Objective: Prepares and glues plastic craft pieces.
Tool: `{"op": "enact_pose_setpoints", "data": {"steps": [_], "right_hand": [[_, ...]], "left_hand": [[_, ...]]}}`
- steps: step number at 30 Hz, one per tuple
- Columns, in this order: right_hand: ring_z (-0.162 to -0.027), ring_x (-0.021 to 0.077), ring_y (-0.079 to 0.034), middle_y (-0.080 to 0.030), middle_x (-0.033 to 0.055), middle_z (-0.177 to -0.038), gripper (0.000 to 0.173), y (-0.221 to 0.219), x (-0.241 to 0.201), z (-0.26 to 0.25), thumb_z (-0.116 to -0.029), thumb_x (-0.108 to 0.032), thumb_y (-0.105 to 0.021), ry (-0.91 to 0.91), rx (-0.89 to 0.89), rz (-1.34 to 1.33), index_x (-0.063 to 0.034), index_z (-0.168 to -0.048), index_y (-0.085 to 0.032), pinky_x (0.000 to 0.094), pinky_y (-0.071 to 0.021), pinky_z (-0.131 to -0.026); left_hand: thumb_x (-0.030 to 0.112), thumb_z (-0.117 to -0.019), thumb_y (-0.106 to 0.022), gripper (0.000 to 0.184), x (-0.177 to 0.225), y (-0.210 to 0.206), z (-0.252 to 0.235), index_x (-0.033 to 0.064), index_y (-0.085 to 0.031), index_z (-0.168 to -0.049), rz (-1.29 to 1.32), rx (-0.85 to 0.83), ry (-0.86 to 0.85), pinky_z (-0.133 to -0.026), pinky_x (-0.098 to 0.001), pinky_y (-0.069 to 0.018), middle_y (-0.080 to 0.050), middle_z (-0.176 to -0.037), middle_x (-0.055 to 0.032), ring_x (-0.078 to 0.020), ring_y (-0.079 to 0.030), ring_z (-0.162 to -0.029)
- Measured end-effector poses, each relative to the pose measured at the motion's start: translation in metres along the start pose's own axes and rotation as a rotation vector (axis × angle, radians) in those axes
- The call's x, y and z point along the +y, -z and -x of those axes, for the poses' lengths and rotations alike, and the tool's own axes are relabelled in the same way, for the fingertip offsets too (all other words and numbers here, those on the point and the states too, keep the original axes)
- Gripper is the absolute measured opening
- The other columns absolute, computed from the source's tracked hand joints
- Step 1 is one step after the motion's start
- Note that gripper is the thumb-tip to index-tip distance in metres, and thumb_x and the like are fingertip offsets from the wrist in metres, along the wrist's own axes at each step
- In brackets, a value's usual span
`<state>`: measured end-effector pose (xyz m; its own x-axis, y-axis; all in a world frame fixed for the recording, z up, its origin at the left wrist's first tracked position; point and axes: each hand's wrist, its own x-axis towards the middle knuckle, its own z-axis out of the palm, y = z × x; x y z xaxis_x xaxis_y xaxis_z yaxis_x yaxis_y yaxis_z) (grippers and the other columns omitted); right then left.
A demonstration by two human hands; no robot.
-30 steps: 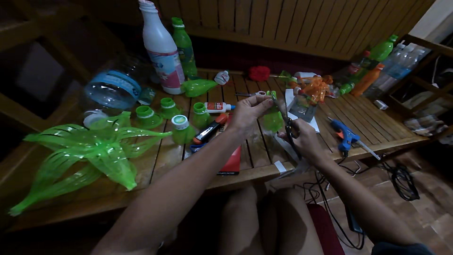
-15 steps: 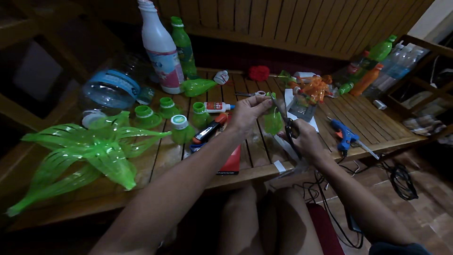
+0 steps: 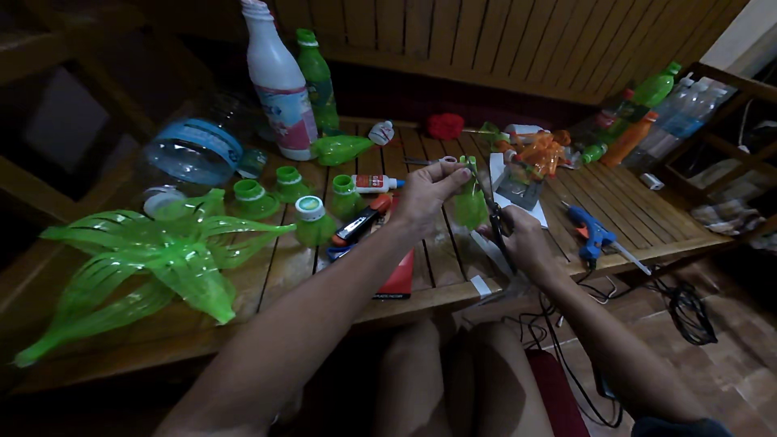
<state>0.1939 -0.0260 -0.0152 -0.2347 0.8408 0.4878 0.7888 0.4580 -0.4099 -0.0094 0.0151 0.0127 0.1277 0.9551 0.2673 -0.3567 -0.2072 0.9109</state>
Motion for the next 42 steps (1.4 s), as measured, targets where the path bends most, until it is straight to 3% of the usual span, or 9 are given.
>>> {"op": "enact_pose_setpoints", "data": {"steps": [7, 10, 13, 18, 23, 26, 29, 33, 42], "right_hand": [[-0.067, 0.0179, -0.057, -0.059, 0.0113, -0.085, 0.042, 0.034, 0.001, -0.007, -0.1044, -0.039, -0.058, -0.365, -0.113, -0.195, 0.0016, -0.117, -0.058, 0.0378, -0.0512, -0.064], [-0.074, 0.0249, -0.059, -0.062, 0.0164, -0.091, 0.047, 0.043, 0.017, -0.007, -0.1020, -0.042, -0.062, -0.363, -0.077, -0.093, 0.0026, -0.117, -0.061, 0.0464, -0.0514, -0.069], [-0.098, 0.0380, -0.063, -0.065, 0.0258, -0.111, 0.053, 0.053, 0.027, -0.008, -0.0970, -0.040, -0.070, -0.398, -0.095, 0.018, 0.0064, -0.121, -0.064, 0.0589, -0.0495, -0.086], [-0.103, 0.0446, -0.064, -0.066, 0.0292, -0.110, 0.051, 0.053, 0.057, -0.011, -0.0939, -0.035, -0.076, -0.511, -0.278, 0.198, 0.0081, -0.119, -0.065, 0.0634, -0.0495, -0.091], [-0.119, 0.0465, -0.058, -0.059, 0.0323, -0.126, 0.055, 0.058, 0.068, -0.017, -0.0915, -0.031, -0.079, -0.440, -0.448, 0.246, 0.0109, -0.122, -0.062, 0.0616, -0.0455, -0.101], [-0.113, 0.0480, -0.061, -0.064, 0.0315, -0.118, 0.036, 0.058, 0.061, -0.019, -0.0954, -0.022, -0.074, -0.239, -0.364, 0.279, 0.0075, -0.116, -0.070, 0.0638, -0.0481, -0.097], [-0.098, 0.0355, -0.069, -0.069, 0.0234, -0.112, 0.024, 0.042, 0.024, -0.026, -0.1020, -0.010, -0.061, 0.009, -0.080, 0.094, 0.0046, -0.119, -0.069, 0.0506, -0.0561, -0.088], [-0.087, 0.0114, -0.068, -0.069, 0.0122, -0.111, 0.025, 0.012, -0.007, -0.047, -0.1015, -0.015, -0.062, 0.047, -0.011, -0.364, 0.0002, -0.120, -0.069, 0.0270, -0.0587, -0.076], [-0.079, 0.0034, -0.067, -0.070, 0.0047, -0.099, 0.015, -0.008, -0.010, -0.069, -0.0965, -0.009, -0.068, 0.088, 0.035, -0.582, 0.0011, -0.107, -0.071, 0.0207, -0.0590, -0.070]], "left_hand": [[0.004, -0.0985, -0.065, 0.010, -0.002, -0.002, 0.000, -0.0006, -0.070, -0.106, -0.040, 0.005, -0.024, -0.080, -0.0244, -0.0577, -0.072, -0.092, -0.0032, -0.0081, -0.068, -0.082], [0.004, -0.0980, -0.066, 0.010, -0.002, -0.003, 0.000, -0.0007, -0.070, -0.106, -0.072, 0.010, -0.036, -0.079, -0.0238, -0.0576, -0.073, -0.092, -0.0039, -0.0082, -0.069, -0.082], [0.005, -0.0974, -0.067, 0.012, -0.003, -0.002, 0.001, -0.0009, -0.070, -0.107, -0.140, 0.003, -0.082, -0.081, -0.0241, -0.0584, -0.073, -0.095, -0.0049, -0.0081, -0.070, -0.085], [0.005, -0.0963, -0.069, 0.014, -0.009, 0.000, 0.000, -0.0021, -0.069, -0.108, -0.289, -0.010, -0.195, -0.079, -0.0240, -0.0596, -0.073, -0.099, -0.0065, -0.0073, -0.070, -0.085], [0.007, -0.0975, -0.068, 0.014, -0.006, -0.002, 0.003, -0.0015, -0.069, -0.109, -0.375, -0.015, -0.156, -0.077, -0.0225, -0.0584, -0.072, -0.099, -0.0059, -0.0055, -0.069, -0.083], [0.008, -0.0995, -0.065, 0.014, -0.006, -0.002, 0.003, -0.0004, -0.068, -0.111, -0.397, -0.027, -0.124, -0.077, -0.0242, -0.0582, -0.072, -0.099, -0.0063, -0.0068, -0.069, -0.083], [0.006, -0.0995, -0.064, 0.013, -0.009, -0.001, 0.003, -0.0006, -0.068, -0.111, -0.415, -0.035, -0.156, -0.079, -0.0232, -0.0582, -0.071, -0.101, -0.0060, -0.0059, -0.069, -0.085], [0.007, -0.0990, -0.066, 0.016, -0.011, 0.001, 0.002, -0.0023, -0.070, -0.111, -0.467, -0.025, -0.196, -0.084, -0.0223, -0.0556, -0.072, -0.105, -0.0066, -0.0047, -0.067, -0.092], [0.008, -0.0978, -0.068, 0.011, -0.009, 0.006, -0.001, 0.0019, -0.072, -0.106, -0.512, 0.020, -0.174, -0.080, -0.0196, -0.0554, -0.073, -0.096, -0.0017, -0.0011, -0.067, -0.084]]}}
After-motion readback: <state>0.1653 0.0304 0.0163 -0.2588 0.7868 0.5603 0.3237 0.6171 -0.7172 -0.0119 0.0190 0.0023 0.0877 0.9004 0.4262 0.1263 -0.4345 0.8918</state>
